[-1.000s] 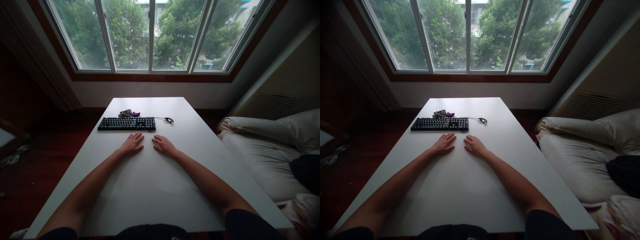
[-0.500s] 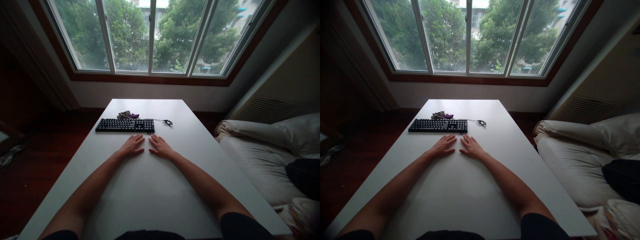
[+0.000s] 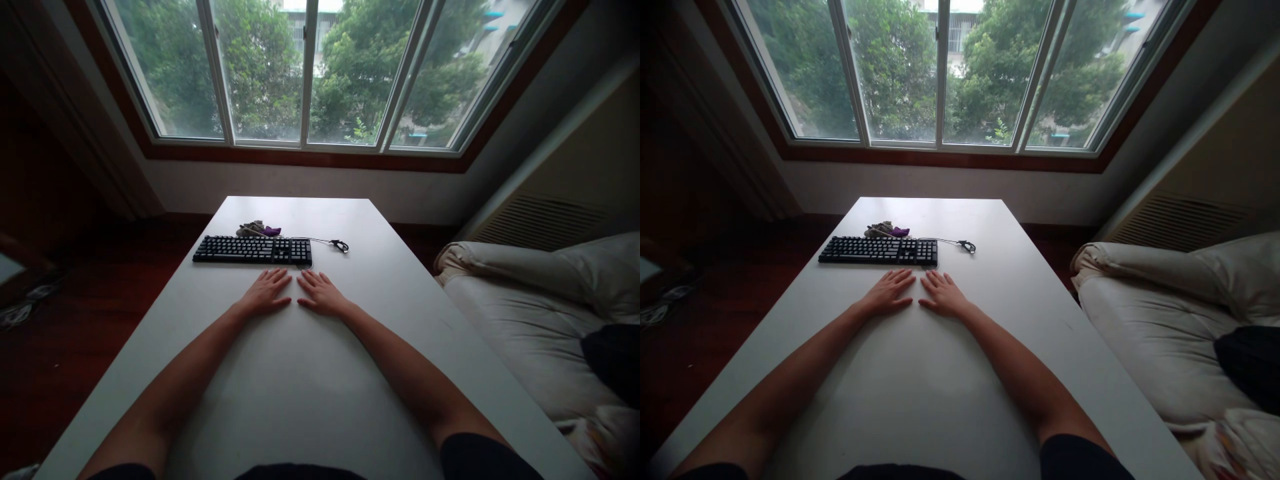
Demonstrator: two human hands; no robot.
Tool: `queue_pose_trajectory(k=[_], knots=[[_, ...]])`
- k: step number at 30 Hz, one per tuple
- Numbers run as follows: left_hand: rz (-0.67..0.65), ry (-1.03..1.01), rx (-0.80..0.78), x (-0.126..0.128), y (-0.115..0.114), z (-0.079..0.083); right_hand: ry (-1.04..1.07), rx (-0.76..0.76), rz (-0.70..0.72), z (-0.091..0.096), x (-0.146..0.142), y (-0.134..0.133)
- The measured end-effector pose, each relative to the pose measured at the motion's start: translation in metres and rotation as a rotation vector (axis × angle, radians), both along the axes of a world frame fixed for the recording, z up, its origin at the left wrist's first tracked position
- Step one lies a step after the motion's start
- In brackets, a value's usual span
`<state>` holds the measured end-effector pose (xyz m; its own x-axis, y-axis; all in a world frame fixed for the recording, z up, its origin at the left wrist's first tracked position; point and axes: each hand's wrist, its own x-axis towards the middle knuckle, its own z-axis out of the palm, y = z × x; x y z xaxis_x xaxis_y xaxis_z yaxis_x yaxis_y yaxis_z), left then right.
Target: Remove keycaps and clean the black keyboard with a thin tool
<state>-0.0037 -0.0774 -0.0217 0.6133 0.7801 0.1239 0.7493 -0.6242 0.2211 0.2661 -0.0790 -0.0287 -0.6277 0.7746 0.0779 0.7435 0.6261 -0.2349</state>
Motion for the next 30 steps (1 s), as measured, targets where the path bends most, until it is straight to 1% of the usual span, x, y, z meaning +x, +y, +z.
queue_pose_trajectory(k=[14,19,24,30], knots=[[-0.024,-0.005,-0.005,-0.0030,0.0011,0.0021,0.079,-0.006,0.006,0.0013,0.0029,0.0004],[-0.025,-0.002,0.001,-0.0026,0.0042,-0.0007,0.126,-0.012,0.006,-0.0003,0.0049,0.0023],[-0.015,-0.011,-0.003,-0.0038,0.0068,-0.0043,0.106,-0.001,-0.002,-0.0016,0.0050,0.0031],[-0.004,0.001,0.012,-0.0019,0.0072,-0.0041,0.127,0.017,0.005,-0.0023,0.0057,0.0041]])
